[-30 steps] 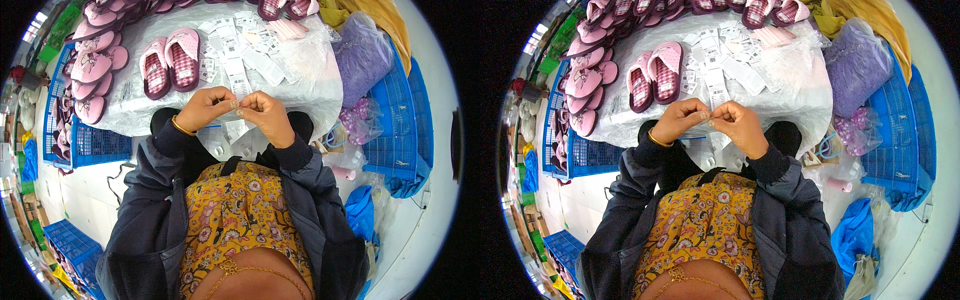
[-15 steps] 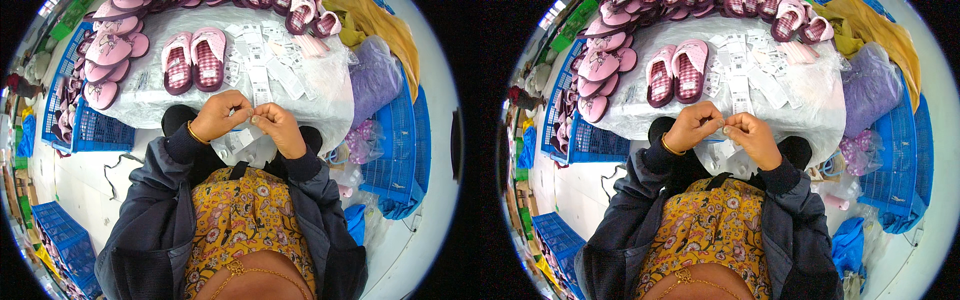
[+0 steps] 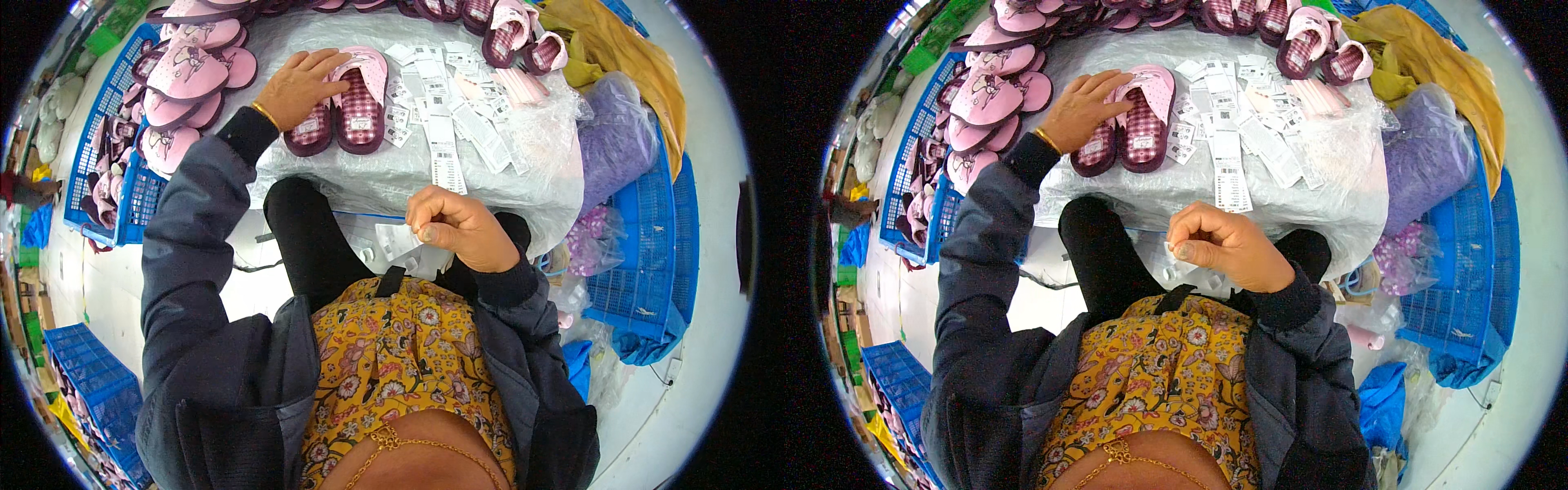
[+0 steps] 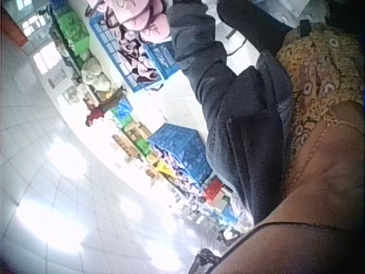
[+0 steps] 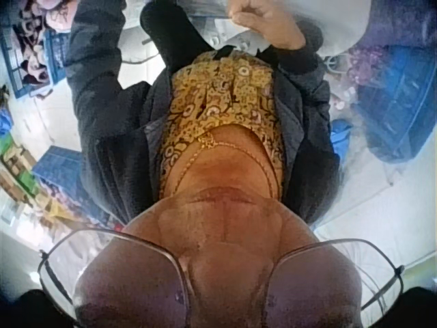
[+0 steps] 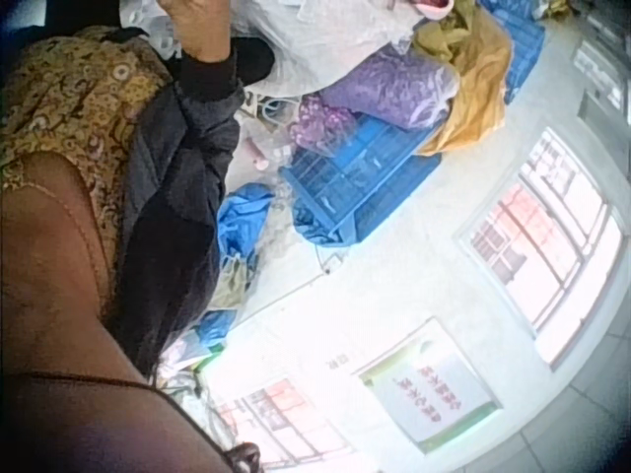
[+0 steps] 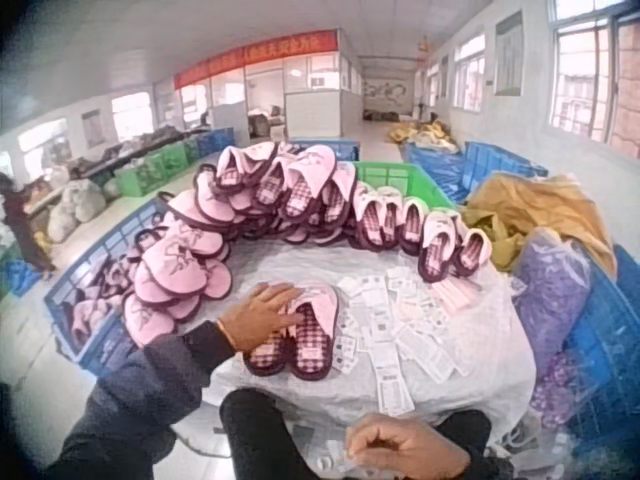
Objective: The person sits on the floor and repeatedly picks up small white tags, peels off backing, and attaches them to pink slippers. They handle the slippers one at a time, placing tagged pairs aside on a white sheet.
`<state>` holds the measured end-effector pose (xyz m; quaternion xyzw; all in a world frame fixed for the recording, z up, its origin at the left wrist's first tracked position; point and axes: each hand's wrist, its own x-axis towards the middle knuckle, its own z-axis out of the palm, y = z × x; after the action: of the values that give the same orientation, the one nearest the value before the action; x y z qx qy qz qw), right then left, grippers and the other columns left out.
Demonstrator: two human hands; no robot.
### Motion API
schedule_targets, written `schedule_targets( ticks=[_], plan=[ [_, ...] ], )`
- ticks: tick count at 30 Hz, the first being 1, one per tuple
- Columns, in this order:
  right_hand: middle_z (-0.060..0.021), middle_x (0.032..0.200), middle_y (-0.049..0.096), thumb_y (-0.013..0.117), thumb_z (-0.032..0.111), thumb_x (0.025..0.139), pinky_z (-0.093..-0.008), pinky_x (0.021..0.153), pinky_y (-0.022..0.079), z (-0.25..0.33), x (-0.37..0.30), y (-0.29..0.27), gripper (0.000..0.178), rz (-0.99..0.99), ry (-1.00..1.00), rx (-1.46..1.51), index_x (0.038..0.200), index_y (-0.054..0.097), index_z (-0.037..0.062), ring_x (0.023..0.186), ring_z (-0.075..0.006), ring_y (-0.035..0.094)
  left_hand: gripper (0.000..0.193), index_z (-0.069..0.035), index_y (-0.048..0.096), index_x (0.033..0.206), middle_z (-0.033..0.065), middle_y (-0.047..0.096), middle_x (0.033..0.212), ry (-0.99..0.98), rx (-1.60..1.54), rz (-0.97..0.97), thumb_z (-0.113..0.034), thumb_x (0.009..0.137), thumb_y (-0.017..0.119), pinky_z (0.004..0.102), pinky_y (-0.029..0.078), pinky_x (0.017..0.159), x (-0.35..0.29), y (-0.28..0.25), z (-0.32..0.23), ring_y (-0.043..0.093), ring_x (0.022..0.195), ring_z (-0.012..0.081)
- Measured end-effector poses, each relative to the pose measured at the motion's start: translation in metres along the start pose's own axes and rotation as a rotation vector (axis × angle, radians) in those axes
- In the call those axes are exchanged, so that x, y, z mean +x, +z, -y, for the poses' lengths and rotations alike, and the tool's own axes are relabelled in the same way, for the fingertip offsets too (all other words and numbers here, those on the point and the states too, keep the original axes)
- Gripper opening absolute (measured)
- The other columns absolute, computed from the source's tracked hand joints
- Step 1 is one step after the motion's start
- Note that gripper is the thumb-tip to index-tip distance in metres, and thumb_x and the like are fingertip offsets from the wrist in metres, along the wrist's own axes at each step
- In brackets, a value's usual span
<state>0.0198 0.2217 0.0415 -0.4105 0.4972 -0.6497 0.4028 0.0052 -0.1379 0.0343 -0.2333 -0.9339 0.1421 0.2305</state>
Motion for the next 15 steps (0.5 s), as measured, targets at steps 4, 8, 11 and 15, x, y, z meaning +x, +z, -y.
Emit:
schedule_targets(
  ticks=[4,8,11,15],
  plan=[
    [-0.0005,0.1,0.056,0.064,0.013,0.096,-0.0242,0.081,0.043,0.014,-0.005,0.004,0.011,-0.073,0.097,0.045,0.101,0.059,0.0047,0.09,-0.008,0.05,0.021,-0.014,0.069,0.099,0.0052,0.054,0.136,0.056,-0.018,0.051,-0.013,0.08,0.06,0.0399,0.035,0.108,0.009,0.008,0.011,0.046,0.13,0.0224],
    [0.0004,0.098,0.057,0.063,0.013,0.097,-0.0241,0.08,0.044,0.02,0.01,0.012,0.011,-0.136,-0.05,-0.006,0.101,0.057,0.0041,0.088,-0.0077,0.051,0.015,-0.009,0.067,0.091,0.0085,0.056,0.133,0.093,-0.072,0.039,-0.015,0.079,0.06,0.0413,0.035,0.107,0.027,-0.008,0.003,0.046,0.13,0.0262],
    [0.0011,0.094,0.057,0.06,0.013,0.097,-0.0237,0.078,0.044,0.023,0.038,0.015,0.011,-0.244,-0.068,-0.049,0.101,0.057,0.0034,0.085,-0.0071,0.051,0.018,-0.009,0.069,0.092,0.0098,0.056,0.132,0.11,-0.127,0.02,-0.015,0.077,0.061,0.0417,0.038,0.105,0.036,-0.018,-0.016,0.048,0.127,0.0276],
    [0.0006,0.09,0.058,0.061,0.015,0.097,-0.0231,0.075,0.045,-0.008,0.087,-0.004,0.014,-0.448,-0.015,0.049,0.104,0.058,0.0028,0.079,-0.0078,0.051,0.026,-0.013,0.071,0.1,0.0108,0.052,0.138,0.028,-0.243,0.136,-0.012,0.077,0.06,0.0418,0.041,0.101,0.033,-0.004,-0.032,0.051,0.126,0.027]
  ],
)
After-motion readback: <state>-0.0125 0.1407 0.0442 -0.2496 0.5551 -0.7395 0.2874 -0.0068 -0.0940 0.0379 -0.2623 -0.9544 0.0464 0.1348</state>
